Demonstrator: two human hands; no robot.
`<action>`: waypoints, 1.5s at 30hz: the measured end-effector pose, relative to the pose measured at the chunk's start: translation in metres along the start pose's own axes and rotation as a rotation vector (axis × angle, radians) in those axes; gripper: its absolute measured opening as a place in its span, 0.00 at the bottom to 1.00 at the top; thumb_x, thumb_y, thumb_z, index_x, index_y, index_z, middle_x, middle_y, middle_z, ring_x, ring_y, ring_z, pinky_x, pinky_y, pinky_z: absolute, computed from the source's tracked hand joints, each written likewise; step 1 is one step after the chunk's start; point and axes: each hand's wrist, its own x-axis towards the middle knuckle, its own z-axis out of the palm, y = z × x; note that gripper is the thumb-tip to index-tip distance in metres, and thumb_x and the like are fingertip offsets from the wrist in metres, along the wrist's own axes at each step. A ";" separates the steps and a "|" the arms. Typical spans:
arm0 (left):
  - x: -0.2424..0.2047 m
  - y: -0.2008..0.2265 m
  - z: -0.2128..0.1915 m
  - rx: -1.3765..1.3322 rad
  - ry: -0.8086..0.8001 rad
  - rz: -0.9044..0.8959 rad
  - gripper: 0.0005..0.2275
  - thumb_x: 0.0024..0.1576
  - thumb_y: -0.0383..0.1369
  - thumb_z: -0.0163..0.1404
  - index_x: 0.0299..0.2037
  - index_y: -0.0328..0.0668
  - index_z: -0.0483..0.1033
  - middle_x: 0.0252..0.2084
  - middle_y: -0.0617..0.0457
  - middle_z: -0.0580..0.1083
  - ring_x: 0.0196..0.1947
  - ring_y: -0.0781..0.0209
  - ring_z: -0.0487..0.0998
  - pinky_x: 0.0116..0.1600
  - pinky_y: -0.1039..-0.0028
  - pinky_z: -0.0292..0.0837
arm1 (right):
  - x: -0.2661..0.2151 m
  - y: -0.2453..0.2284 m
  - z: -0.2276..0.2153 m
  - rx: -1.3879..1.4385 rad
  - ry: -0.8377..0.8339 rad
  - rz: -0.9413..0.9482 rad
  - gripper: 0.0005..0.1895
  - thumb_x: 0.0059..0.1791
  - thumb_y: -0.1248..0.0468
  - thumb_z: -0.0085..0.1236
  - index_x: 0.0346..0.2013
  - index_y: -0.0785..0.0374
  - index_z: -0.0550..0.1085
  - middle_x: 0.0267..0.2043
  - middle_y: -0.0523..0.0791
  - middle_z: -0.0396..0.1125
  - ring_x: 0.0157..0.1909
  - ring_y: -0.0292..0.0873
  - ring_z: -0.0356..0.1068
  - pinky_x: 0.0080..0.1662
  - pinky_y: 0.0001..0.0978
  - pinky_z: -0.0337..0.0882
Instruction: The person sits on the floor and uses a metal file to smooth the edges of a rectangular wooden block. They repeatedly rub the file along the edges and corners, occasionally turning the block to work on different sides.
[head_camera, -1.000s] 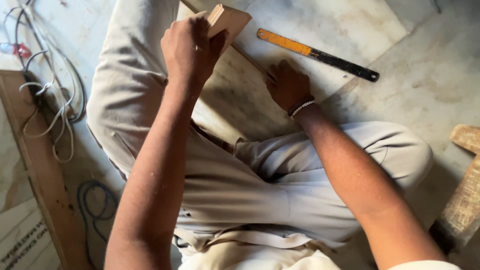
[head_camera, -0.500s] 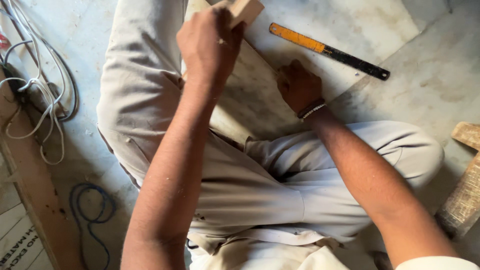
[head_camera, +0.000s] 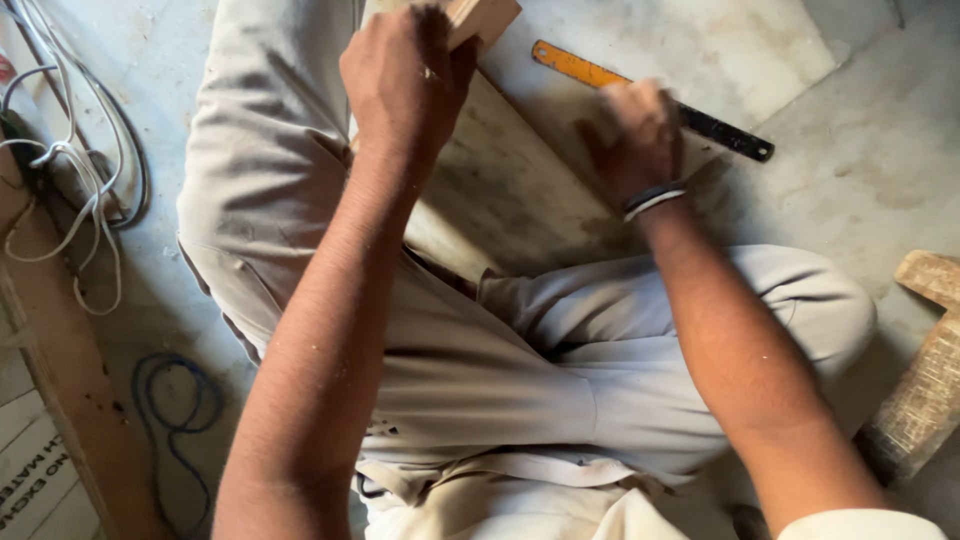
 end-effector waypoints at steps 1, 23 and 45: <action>0.001 -0.002 0.001 -0.015 0.007 0.003 0.12 0.53 0.39 0.66 0.30 0.39 0.81 0.27 0.44 0.78 0.27 0.43 0.80 0.32 0.57 0.73 | 0.003 0.014 -0.005 -0.091 0.055 -0.054 0.19 0.54 0.50 0.71 0.52 0.53 0.76 0.50 0.50 0.65 0.53 0.58 0.64 0.53 0.52 0.68; 0.023 0.002 -0.032 -0.003 -0.363 0.078 0.11 0.61 0.37 0.61 0.38 0.34 0.83 0.29 0.40 0.78 0.27 0.46 0.82 0.36 0.63 0.77 | 0.037 -0.014 -0.029 0.195 -0.063 0.037 0.09 0.58 0.64 0.53 0.50 0.61 0.64 0.33 0.56 0.72 0.36 0.62 0.73 0.36 0.54 0.71; 0.020 0.006 -0.038 -0.024 -0.341 0.105 0.06 0.62 0.33 0.59 0.40 0.37 0.82 0.26 0.44 0.77 0.26 0.46 0.80 0.34 0.62 0.76 | 0.078 -0.061 0.019 0.249 -0.080 0.057 0.05 0.56 0.66 0.52 0.41 0.62 0.65 0.26 0.54 0.71 0.29 0.59 0.74 0.33 0.52 0.73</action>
